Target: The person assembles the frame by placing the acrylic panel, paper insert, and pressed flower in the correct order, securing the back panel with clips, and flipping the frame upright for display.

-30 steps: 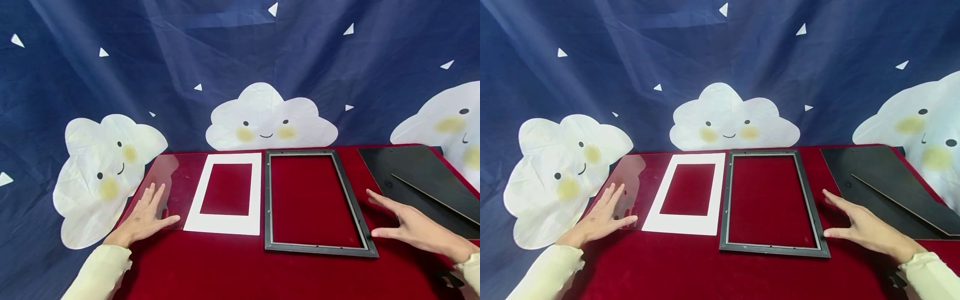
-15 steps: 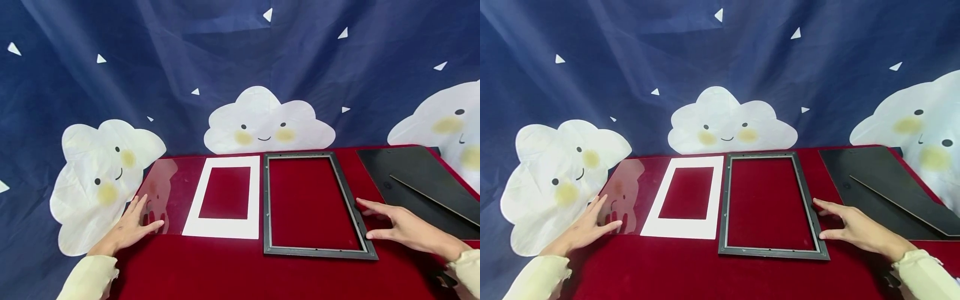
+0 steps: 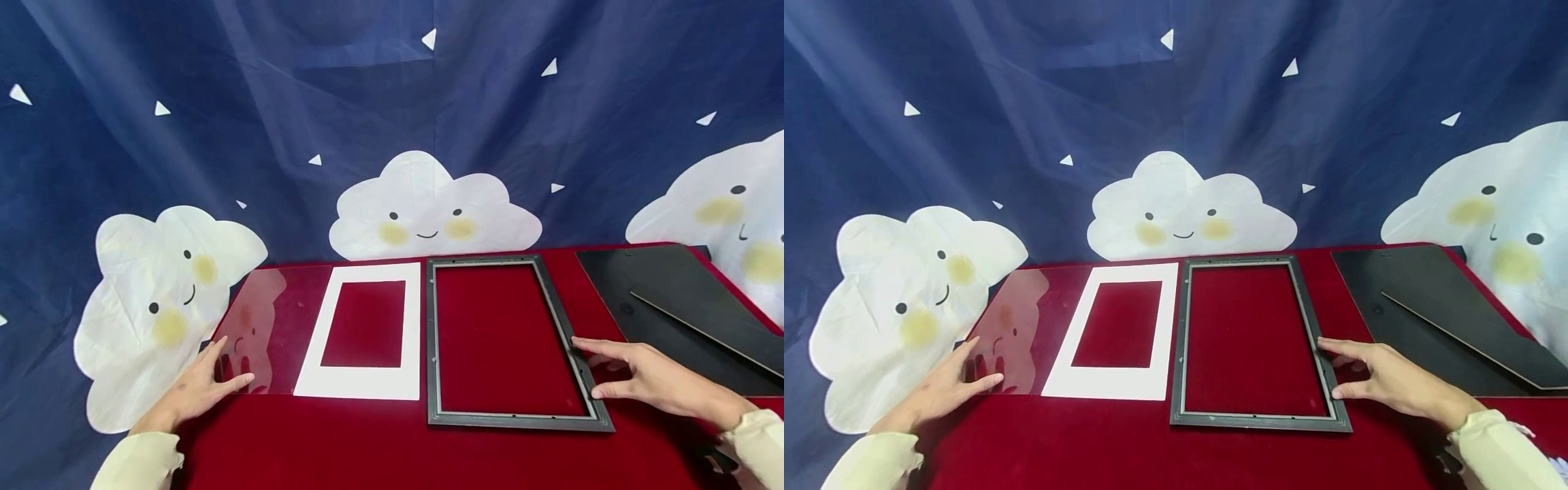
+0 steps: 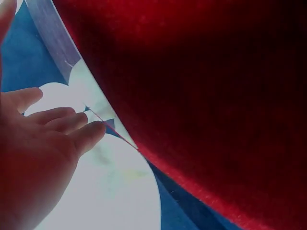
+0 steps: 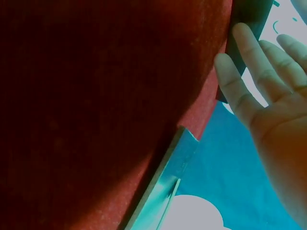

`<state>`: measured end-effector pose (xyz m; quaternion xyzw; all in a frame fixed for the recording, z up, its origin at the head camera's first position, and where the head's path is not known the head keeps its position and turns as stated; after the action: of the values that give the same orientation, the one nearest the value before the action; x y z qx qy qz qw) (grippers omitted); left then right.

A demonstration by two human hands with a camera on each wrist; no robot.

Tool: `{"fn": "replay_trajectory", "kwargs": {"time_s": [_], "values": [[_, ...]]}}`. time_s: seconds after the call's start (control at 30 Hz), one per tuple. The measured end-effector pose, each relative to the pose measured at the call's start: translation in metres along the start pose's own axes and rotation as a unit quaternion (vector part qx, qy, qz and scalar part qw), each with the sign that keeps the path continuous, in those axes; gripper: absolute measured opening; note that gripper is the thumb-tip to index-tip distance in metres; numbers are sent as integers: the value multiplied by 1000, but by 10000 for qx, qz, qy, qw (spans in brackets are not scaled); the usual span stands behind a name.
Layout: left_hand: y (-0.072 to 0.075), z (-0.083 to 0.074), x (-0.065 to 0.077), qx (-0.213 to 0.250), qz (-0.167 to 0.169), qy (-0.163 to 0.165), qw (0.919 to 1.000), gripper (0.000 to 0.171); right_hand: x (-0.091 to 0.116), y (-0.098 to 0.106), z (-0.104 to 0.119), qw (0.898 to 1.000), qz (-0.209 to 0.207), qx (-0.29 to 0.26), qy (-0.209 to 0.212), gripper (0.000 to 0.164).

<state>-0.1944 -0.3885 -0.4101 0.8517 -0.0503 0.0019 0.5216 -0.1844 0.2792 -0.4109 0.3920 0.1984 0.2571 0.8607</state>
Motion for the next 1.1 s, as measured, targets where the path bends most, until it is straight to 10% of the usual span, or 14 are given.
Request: {"fn": "replay_trajectory", "kwargs": {"time_s": [1.1], "values": [[9,28,-6,-91,242,1291,9913,108,2,-6,-1,9982,208,-495,-258,71]]}}
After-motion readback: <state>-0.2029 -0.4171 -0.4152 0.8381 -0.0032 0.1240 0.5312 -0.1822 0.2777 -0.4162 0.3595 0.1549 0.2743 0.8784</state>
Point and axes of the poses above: each hand's wrist, its own x-axis away from the middle knuckle, its own y-axis out of the back of the hand, z = x × y, the point moved 8 cm from there along -x, towards the middle knuckle, and after that the axes turned 3 degrees about x, right-handed, at the moved point
